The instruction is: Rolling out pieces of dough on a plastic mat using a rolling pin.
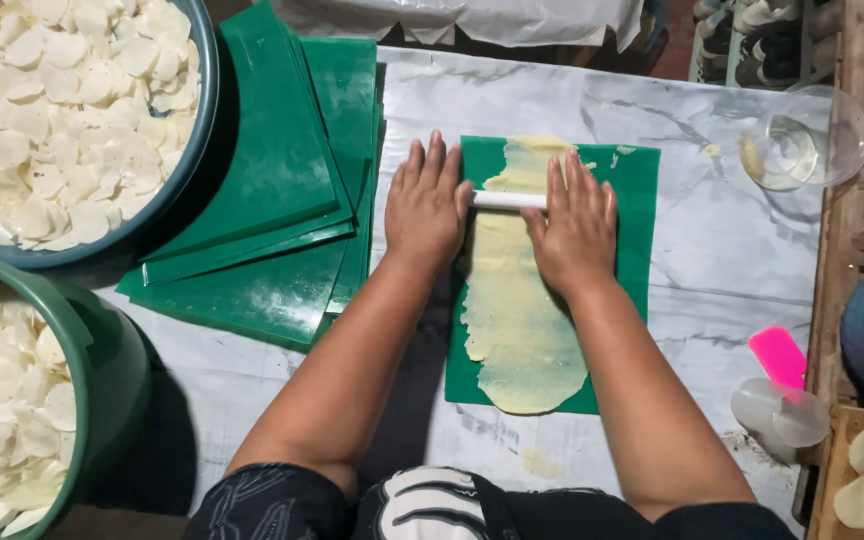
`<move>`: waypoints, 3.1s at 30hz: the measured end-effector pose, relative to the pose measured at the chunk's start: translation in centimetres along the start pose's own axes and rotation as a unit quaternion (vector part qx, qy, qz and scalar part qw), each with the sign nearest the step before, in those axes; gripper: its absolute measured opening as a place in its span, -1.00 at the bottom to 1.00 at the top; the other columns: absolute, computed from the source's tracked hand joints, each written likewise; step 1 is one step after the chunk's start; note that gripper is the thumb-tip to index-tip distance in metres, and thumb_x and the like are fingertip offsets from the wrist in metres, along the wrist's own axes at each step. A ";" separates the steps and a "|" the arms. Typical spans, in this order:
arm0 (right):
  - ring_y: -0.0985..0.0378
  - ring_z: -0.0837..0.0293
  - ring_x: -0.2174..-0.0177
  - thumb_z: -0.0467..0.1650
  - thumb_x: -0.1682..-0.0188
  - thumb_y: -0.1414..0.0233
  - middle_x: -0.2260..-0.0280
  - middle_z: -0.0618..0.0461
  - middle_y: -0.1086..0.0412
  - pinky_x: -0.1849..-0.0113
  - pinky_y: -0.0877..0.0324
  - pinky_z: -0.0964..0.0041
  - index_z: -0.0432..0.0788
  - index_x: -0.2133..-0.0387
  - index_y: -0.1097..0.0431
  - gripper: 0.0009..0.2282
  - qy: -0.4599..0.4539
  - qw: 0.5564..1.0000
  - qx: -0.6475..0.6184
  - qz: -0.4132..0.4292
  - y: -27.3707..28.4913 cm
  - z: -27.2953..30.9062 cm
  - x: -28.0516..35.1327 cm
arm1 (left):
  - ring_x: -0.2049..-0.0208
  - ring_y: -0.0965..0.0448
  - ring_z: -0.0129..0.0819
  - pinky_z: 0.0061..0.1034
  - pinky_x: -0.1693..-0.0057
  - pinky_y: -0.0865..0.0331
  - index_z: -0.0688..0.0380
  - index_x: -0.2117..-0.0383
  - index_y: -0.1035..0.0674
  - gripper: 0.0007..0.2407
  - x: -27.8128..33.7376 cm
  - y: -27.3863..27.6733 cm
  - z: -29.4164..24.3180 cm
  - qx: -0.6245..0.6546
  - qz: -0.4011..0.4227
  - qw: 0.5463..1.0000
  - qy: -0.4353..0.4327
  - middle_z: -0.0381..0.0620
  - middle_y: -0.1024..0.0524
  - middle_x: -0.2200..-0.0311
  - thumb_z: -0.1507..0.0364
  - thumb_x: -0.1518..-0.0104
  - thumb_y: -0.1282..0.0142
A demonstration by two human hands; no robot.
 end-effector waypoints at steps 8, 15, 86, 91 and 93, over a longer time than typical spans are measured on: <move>0.21 -0.06 -0.41 -0.10 -0.16 0.20 -0.45 -0.06 0.15 -0.32 0.35 -0.29 -0.16 -0.44 0.15 -0.35 0.052 0.998 0.000 -0.046 -0.3 0.6 7.4 | -0.49 0.00 -0.10 -0.15 -0.50 0.07 -0.05 -0.42 -0.22 -0.53 7.7 2.4 -1.4 0.014 0.008 1.000 -0.022 -0.09 -0.06 -0.47 0.19 -0.38 0.19; 0.45 0.00 -0.42 -0.01 -0.18 0.44 -0.47 -0.02 0.33 -0.22 0.65 -0.47 -0.13 -0.46 0.20 -0.34 -0.016 1.000 0.025 0.009 0.3 -0.6 -4.5 | -0.50 0.17 -0.08 -0.16 -0.49 0.20 -0.07 -0.44 -0.17 -0.52 -3.3 -0.6 1.5 -0.037 0.033 0.998 0.048 -0.07 0.10 -0.48 0.14 -0.41 0.37; 0.06 -0.12 -0.21 -0.04 -0.18 0.07 -0.21 -0.12 0.13 -0.14 0.04 -0.22 -0.20 -0.21 -0.16 -0.46 0.137 0.983 -0.092 -0.077 5.3 -2.6 -11.0 | -0.17 -0.09 -0.10 -0.10 -0.24 -0.03 0.01 -0.10 -0.34 -0.55 -11.6 1.9 0.0 0.130 -0.047 0.984 -0.116 -0.10 -0.19 -0.12 0.02 -0.30 -0.11; -0.28 -0.08 0.20 -0.27 -0.03 -0.27 0.17 0.01 -0.27 0.18 -0.17 0.02 -0.05 0.15 -0.42 -0.76 0.244 0.966 -0.036 -0.078 4.1 -2.8 -5.4 | 0.25 -0.44 -0.10 -0.27 0.08 -0.22 -0.06 0.21 -0.52 -0.61 -6.0 3.2 -2.4 0.124 -0.034 0.957 -0.259 -0.17 -0.48 0.29 0.15 0.02 -0.50; -0.34 -0.12 0.19 -0.35 -0.06 -0.21 0.19 -0.03 -0.34 0.19 -0.19 0.04 -0.09 0.14 -0.42 -0.82 0.241 0.965 0.002 -0.107 4.8 -2.4 -3.4 | 0.24 -0.45 -0.08 -0.26 0.09 -0.21 -0.04 0.25 -0.53 -0.71 -5.2 4.0 -3.4 0.080 -0.063 0.958 -0.266 -0.16 -0.51 0.28 0.30 0.02 -0.41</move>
Point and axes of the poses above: each hand's wrist, its own x-axis away from the middle knuckle, its own y-axis out of the back of the hand, z = x × y, the point moved 10 cm from there along -x, towards the middle knuckle
